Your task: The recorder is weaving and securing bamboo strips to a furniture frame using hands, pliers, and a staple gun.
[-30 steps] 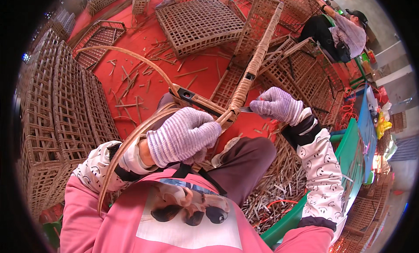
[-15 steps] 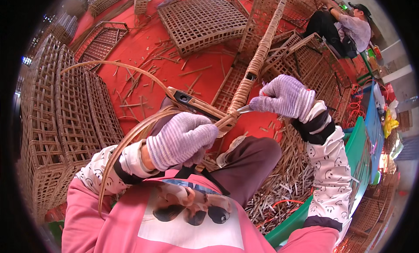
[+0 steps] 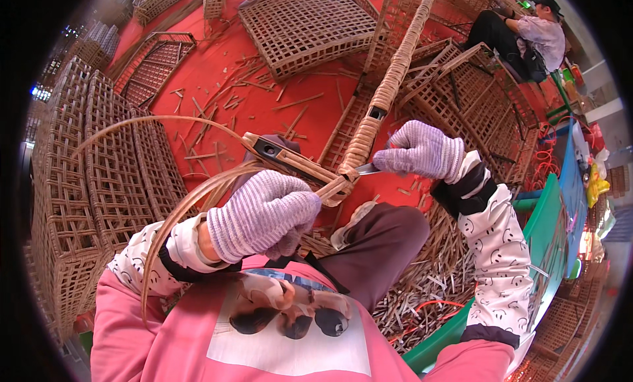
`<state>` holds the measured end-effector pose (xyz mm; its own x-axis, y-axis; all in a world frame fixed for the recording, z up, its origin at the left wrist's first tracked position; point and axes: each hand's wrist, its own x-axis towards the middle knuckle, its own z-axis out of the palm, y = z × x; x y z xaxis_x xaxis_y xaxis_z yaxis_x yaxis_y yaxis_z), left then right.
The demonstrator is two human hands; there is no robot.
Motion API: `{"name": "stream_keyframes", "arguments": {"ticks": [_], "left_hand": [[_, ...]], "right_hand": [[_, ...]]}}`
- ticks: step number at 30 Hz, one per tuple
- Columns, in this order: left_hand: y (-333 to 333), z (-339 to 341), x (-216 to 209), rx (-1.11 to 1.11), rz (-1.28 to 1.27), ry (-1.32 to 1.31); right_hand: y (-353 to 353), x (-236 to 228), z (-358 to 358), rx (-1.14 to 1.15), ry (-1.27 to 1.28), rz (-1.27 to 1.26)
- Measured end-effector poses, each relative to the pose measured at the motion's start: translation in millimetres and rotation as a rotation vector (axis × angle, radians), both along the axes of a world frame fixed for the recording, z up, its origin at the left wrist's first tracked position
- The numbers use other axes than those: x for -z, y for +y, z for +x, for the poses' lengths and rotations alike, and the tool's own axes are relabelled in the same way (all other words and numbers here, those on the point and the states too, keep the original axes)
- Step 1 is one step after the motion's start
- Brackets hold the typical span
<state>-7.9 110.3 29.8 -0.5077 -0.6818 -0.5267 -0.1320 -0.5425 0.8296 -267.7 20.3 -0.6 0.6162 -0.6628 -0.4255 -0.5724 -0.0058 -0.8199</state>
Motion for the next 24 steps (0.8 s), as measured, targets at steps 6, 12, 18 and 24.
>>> {"name": "stream_keyframes", "arguments": {"ticks": [6, 12, 18, 24], "left_hand": [[-1, -2, -1, -0.040, 0.033, -0.026], [3, -5, -4, -0.073, -0.020, -0.071], [-4, -3, -1, 0.057, -0.393, -0.329], [-5, -2, 9, 0.079, -0.593, -0.493]], "right_hand": [[-2, 7, 5, 0.027, -0.040, 0.054], [-3, 7, 5, 0.005, -0.048, 0.067], [3, -2, 8, 0.052, -0.016, 0.011], [5, -11, 16, 0.069, 0.078, -0.117]]}}
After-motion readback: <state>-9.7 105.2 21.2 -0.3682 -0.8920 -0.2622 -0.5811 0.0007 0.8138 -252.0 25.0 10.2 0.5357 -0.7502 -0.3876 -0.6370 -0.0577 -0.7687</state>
